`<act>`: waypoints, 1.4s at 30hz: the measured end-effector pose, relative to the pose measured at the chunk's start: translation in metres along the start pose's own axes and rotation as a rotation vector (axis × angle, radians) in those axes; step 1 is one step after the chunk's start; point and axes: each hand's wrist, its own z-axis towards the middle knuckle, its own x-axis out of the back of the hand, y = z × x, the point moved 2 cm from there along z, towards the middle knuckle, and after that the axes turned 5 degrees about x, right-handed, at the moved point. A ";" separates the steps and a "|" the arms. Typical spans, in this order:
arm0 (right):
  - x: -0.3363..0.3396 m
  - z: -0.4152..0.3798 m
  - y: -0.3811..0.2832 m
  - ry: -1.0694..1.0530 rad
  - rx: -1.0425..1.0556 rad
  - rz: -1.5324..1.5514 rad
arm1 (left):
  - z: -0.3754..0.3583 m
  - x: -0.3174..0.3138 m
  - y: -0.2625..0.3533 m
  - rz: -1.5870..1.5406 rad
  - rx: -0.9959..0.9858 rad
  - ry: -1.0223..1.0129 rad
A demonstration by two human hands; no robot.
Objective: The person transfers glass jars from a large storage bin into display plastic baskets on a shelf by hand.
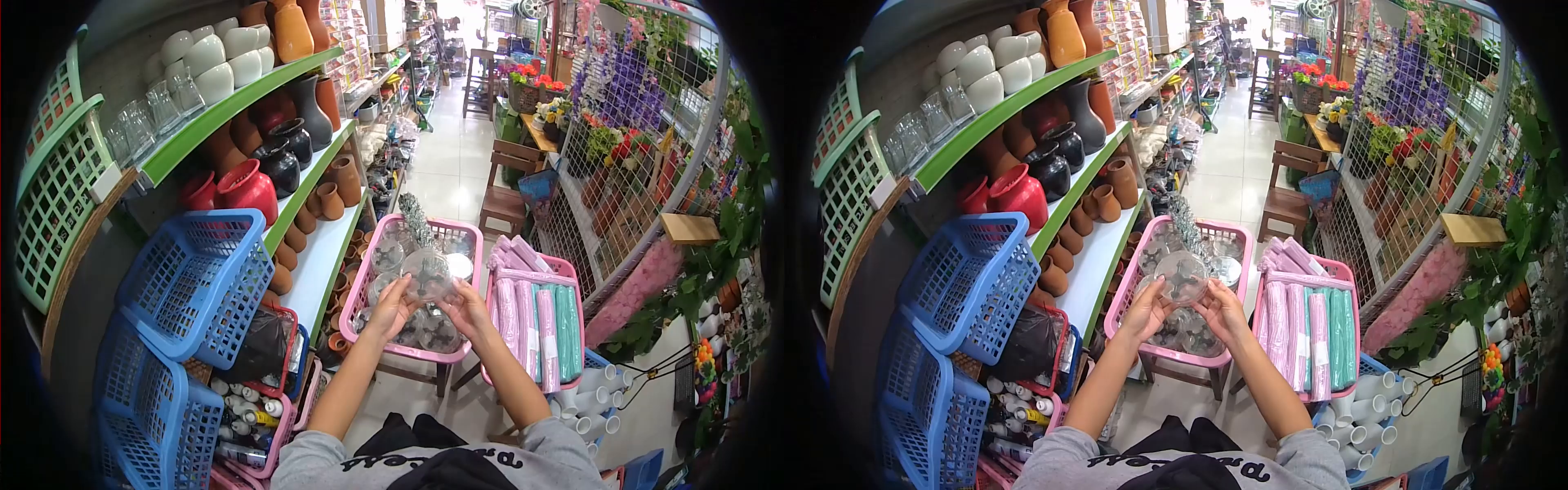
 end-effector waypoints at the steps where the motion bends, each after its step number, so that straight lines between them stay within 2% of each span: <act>1: -0.003 -0.003 -0.001 0.000 -0.009 0.003 | -0.005 -0.001 0.000 0.008 -0.011 0.017; 4: -0.011 -0.016 -0.007 -0.039 0.034 -0.319 | -0.022 -0.005 0.001 0.025 -0.050 0.049; 5: -0.016 -0.022 -0.007 -0.038 0.031 -0.319 | -0.030 -0.008 0.002 0.023 -0.049 0.051; 7: -0.033 -0.032 -0.012 -0.065 0.287 -0.739 | -0.046 -0.016 0.007 0.072 -0.083 0.080; 9: -0.036 -0.039 -0.013 -0.123 0.290 -0.786 | -0.059 -0.013 0.009 0.089 -0.097 0.085; 11: -0.053 -0.052 -0.016 -0.265 0.520 -1.138 | -0.082 -0.022 0.015 0.151 -0.138 0.050; 12: -0.073 -0.064 -0.021 -0.324 0.423 -1.202 | -0.095 -0.028 0.016 0.129 -0.146 0.080; 13: -0.085 -0.073 -0.021 -0.338 0.420 -1.198 | -0.103 -0.025 0.015 0.129 -0.156 0.089; 15: -0.109 -0.092 -0.013 -0.529 0.746 -1.395 | -0.124 -0.020 0.013 0.116 -0.196 0.024; 16: -0.112 -0.095 -0.005 -0.595 0.817 -1.367 | -0.137 -0.018 0.011 0.121 -0.175 0.044; 19: -0.124 -0.116 0.016 -0.652 0.707 -1.316 | -0.182 -0.020 0.008 0.148 -0.188 0.074; 25: -0.145 -0.170 0.045 -0.715 0.719 -1.283 | -0.259 -0.014 0.004 0.219 -0.178 0.128; 27: -0.152 -0.191 0.052 -0.720 0.620 -1.197 | -0.284 -0.014 0.001 0.527 -0.421 0.231; 28: -0.152 -0.197 0.055 -0.755 0.619 -1.186 | -0.301 -0.019 0.005 0.543 -0.392 0.084; 29: -0.155 -0.204 0.057 -0.778 0.613 -1.175 | -0.318 -0.021 0.006 0.543 -0.405 0.103; 31: -0.164 -0.217 0.061 -0.862 0.569 -1.152 | -0.348 -0.027 0.007 0.964 -0.465 0.108; 32: -0.169 -0.222 0.065 -0.921 0.574 -1.118 | -0.359 -0.030 0.007 0.958 -0.427 0.129; 35: -0.188 -0.240 0.075 -1.019 0.486 -1.072 | -0.393 -0.036 0.005 1.055 -0.507 0.240; 36: -0.194 -0.245 0.078 -1.074 0.463 -1.048 | -0.405 -0.038 0.002 1.066 -0.506 0.333; 42: -0.219 -0.286 0.103 -1.290 0.321 -0.881 | -0.478 -0.052 -0.014 1.045 -0.568 0.573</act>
